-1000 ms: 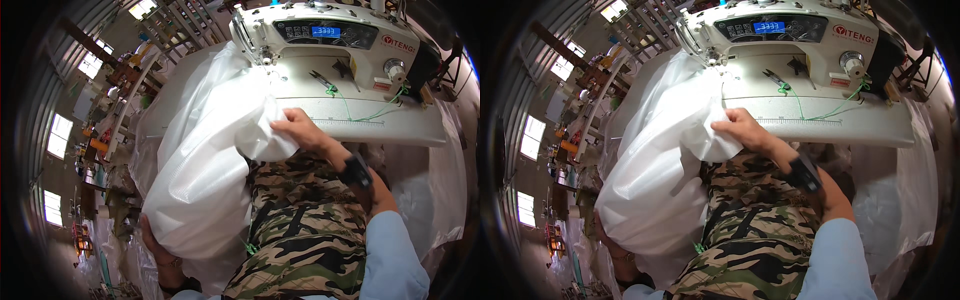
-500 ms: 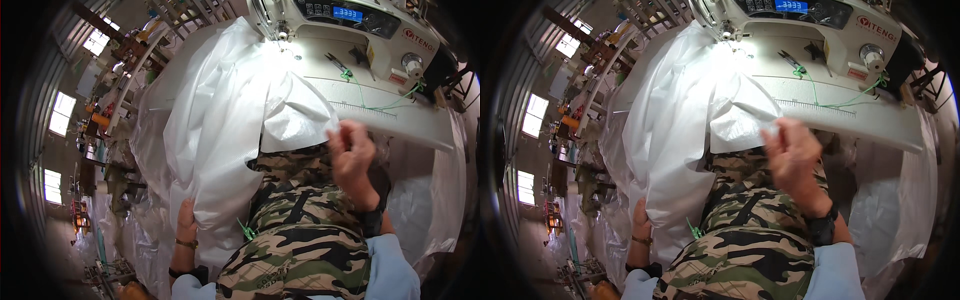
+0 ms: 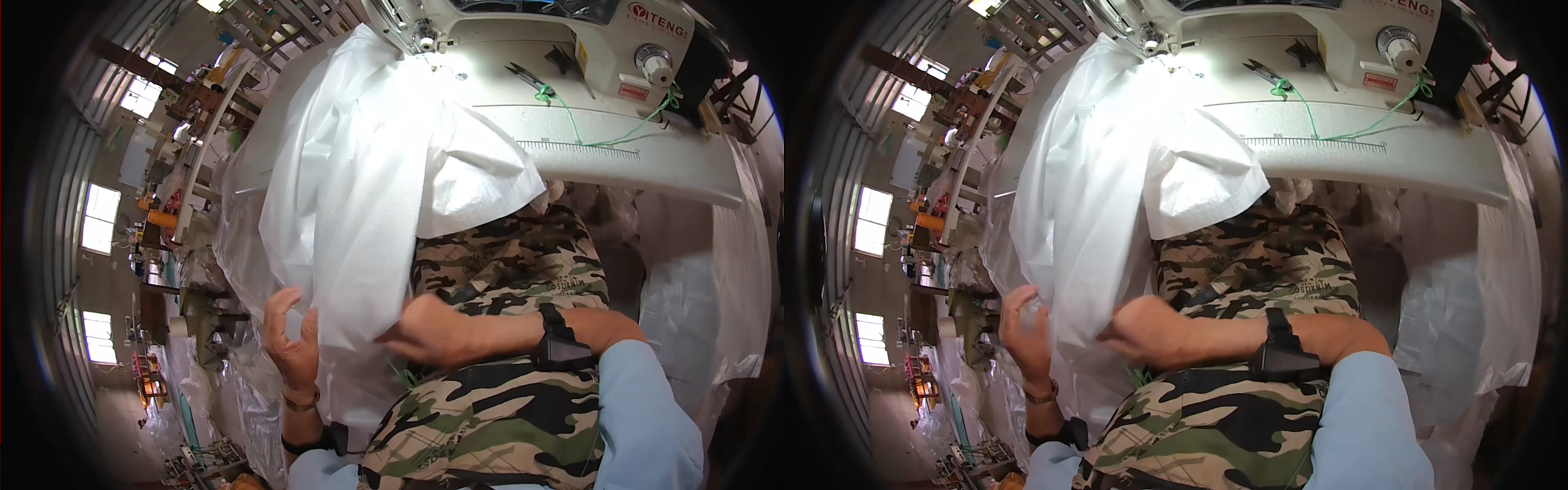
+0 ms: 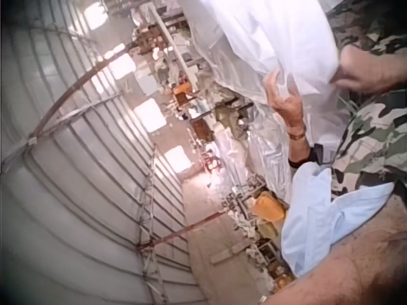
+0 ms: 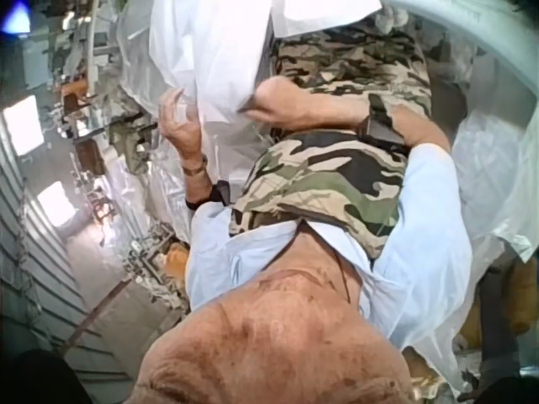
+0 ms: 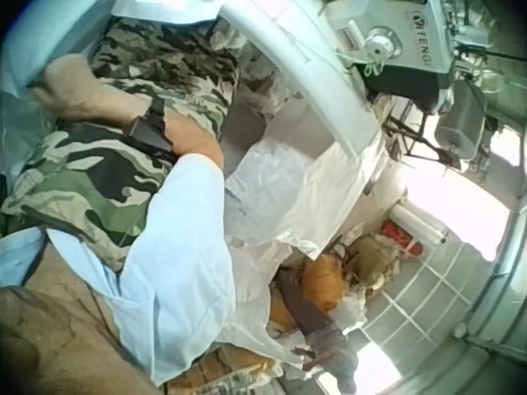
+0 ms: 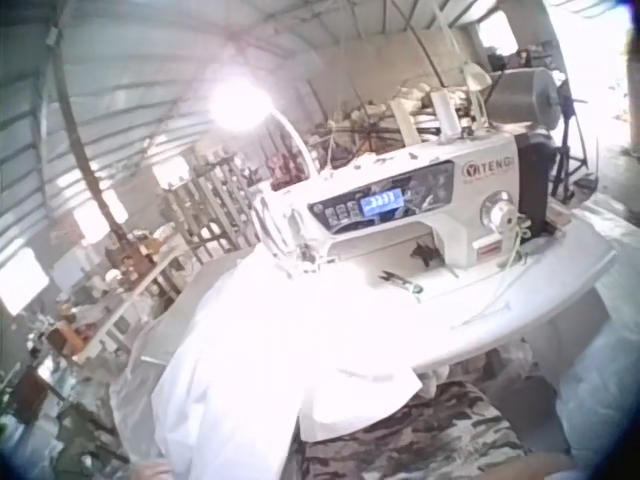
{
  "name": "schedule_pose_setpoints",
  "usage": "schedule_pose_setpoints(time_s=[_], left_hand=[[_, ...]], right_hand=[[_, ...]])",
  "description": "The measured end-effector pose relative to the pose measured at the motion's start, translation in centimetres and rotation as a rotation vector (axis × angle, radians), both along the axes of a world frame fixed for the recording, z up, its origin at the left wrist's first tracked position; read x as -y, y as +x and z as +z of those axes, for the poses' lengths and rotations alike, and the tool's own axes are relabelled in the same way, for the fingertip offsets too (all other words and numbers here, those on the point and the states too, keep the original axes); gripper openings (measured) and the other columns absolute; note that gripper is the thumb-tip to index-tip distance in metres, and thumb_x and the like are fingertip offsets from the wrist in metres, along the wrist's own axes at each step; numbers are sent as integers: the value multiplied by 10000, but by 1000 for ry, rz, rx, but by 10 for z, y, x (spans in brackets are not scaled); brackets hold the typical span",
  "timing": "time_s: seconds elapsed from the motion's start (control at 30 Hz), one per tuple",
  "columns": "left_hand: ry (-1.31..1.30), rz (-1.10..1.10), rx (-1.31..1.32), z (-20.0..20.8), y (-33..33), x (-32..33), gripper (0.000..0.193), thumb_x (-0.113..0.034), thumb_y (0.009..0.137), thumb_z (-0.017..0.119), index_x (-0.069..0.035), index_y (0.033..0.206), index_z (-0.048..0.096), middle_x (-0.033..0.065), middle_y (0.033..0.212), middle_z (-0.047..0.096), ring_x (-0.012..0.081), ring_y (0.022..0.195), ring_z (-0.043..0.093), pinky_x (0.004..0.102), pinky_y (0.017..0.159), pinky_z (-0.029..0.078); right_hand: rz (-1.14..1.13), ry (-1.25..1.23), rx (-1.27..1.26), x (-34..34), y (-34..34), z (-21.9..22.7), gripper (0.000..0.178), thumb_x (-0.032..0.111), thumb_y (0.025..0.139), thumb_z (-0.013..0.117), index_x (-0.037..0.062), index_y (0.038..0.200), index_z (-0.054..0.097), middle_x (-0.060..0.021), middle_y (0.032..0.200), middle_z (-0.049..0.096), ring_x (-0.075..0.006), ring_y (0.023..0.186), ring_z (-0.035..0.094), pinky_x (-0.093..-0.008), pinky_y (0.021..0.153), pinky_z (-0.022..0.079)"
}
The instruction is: Sewing together large pieces of white plastic sheeting using a heavy-duty industrial sewing machine.
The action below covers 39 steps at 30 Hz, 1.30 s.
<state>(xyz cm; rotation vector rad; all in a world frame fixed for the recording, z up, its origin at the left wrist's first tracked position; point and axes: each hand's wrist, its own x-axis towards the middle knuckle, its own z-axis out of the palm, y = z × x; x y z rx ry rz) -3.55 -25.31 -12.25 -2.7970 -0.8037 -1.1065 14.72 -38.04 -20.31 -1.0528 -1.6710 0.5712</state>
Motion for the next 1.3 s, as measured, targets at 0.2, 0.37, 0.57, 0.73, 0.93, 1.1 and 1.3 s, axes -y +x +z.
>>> schedule_pose_setpoints(time_s=[0.2, 0.37, 0.57, 0.73, 0.93, 1.1, 1.3], left_hand=[[-690, -398, -532, 42, 56, 16, 181, -114, 862, 692, 45, 941, 658, 55, 753, 653, 122, 668, 582, 267, 627, 478], [-953, -244, -226, 29, 52, -2, 155, -53, 923, 561, 36, 1026, 634, -41, 699, 564, 18, 619, 471, 205, 540, 380], [-1109, -273, 262, 33, 76, -1, 101, -70, 971, 532, -16, 1019, 602, -92, 740, 528, -42, 621, 391, 151, 521, 276], [-942, -238, 275, 31, 84, -5, 85, -99, 946, 624, -17, 961, 606, -80, 751, 540, -28, 655, 424, 153, 552, 324], [-677, -284, 234, 27, 92, -5, 111, -79, 922, 656, 5, 933, 585, -49, 754, 542, 17, 679, 440, 188, 588, 384], [-557, -266, 192, 28, 92, -5, 119, -81, 924, 647, 7, 922, 567, -52, 710, 517, 27, 648, 417, 209, 546, 363], [-440, -192, 104, 25, 83, 8, 82, -91, 953, 590, -14, 931, 572, 20, 586, 463, 76, 498, 401, 270, 461, 314]], right_hand=[[99, 91, 274, -8, -11, 22, 388, 342, 903, 622, -38, 860, 559, -187, 684, 596, -396, 654, 618, -458, 606, 506], [-125, -243, 300, -10, 36, 48, 411, 360, 911, 614, -50, 888, 613, -191, 733, 635, -334, 690, 644, -383, 634, 522], [-736, -64, -610, -47, 94, 20, 357, 207, 922, 593, -89, 1107, 520, -192, 1030, 615, -241, 770, 648, -356, 627, 519], [-536, -388, -1182, -60, 89, 21, 442, 189, 930, 617, -45, 1245, 415, -97, 947, 601, -144, 729, 643, -240, 520, 490], [-375, -566, -1231, -58, 59, 11, 246, 254, 895, 693, 55, 985, 579, -16, 795, 607, -55, 569, 534, -206, 504, 439], [-183, -419, -1223, -49, 55, -6, 149, 225, 922, 661, 87, 895, 613, 0, 836, 633, -57, 668, 567, -199, 628, 466], [-11, -264, -1169, -1, 47, 27, 94, 146, 935, 624, 53, 927, 610, 4, 853, 615, -82, 827, 597, -241, 796, 480]])
